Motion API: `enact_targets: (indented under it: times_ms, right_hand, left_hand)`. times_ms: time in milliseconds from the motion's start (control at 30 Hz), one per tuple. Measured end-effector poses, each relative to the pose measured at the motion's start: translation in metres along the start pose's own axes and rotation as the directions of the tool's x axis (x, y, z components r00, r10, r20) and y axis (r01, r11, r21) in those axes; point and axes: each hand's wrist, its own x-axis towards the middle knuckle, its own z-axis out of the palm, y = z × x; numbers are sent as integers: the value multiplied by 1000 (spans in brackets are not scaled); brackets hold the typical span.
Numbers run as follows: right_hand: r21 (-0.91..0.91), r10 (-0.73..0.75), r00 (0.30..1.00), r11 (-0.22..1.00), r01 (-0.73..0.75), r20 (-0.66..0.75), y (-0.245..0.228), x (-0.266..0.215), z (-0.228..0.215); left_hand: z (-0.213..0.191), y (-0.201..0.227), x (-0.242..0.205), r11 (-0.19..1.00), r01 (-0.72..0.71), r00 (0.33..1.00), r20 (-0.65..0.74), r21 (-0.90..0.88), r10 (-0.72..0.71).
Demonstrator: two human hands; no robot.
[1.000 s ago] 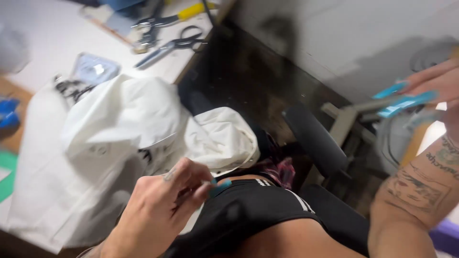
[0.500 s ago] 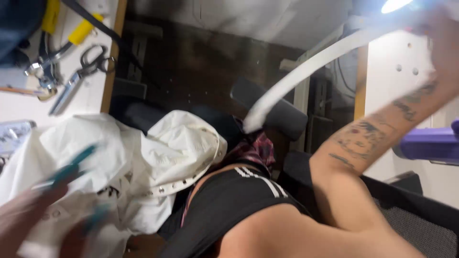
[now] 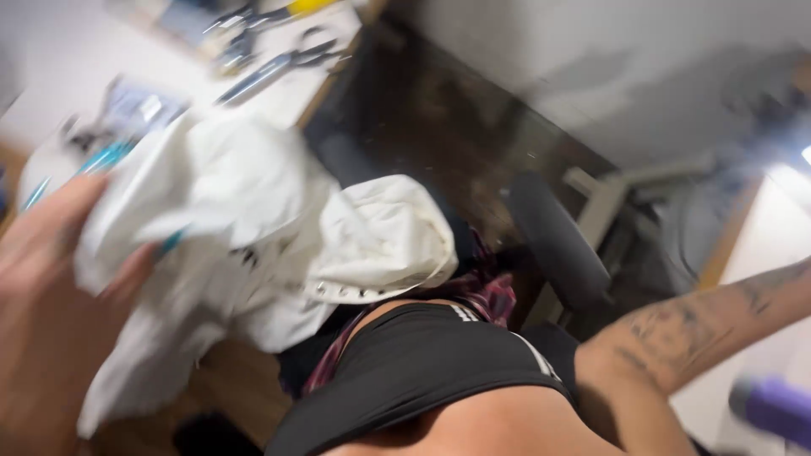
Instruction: Cutting and marking a white garment with eyelets on a workbench.
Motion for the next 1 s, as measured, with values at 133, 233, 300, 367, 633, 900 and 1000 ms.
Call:
enact_targets:
  times_ms: [133, 233, 300, 367, 633, 900, 1000]
  right_hand:
    - [-47, 9, 996, 999, -5, 93, -95, 46, 158]
    - [-264, 47, 964, 964, 25, 262, -157, 54, 236]
    - [-444, 110, 910, 892, 87, 400, -164, 63, 284]
    - [-485, 190, 831, 868, 107, 523, -149, 69, 319]
    - [-197, -136, 815, 936, 292, 564, -166, 64, 278]
    - [-72, -205, 896, 965, 252, 394, -198, 67, 235]
    - [-10, -281, 906, 954, 300, 317, -179, 70, 216]
  left_hand:
    - [-19, -10, -47, 946, 247, 969, -68, 212, -238]
    - [-15, -1, -45, 882, 265, 963, -157, 390, -220]
    - [-5, -10, -50, 815, 239, 968, -194, 528, -158]
    - [13, -25, -68, 799, 244, 948, 40, 550, -316]
    - [-32, 0, -81, 898, 214, 955, -275, 385, -110]
    - [-11, -26, -117, 804, 243, 969, -169, 543, -179]
    - [-34, -17, -119, 843, 324, 900, -414, 429, -135]
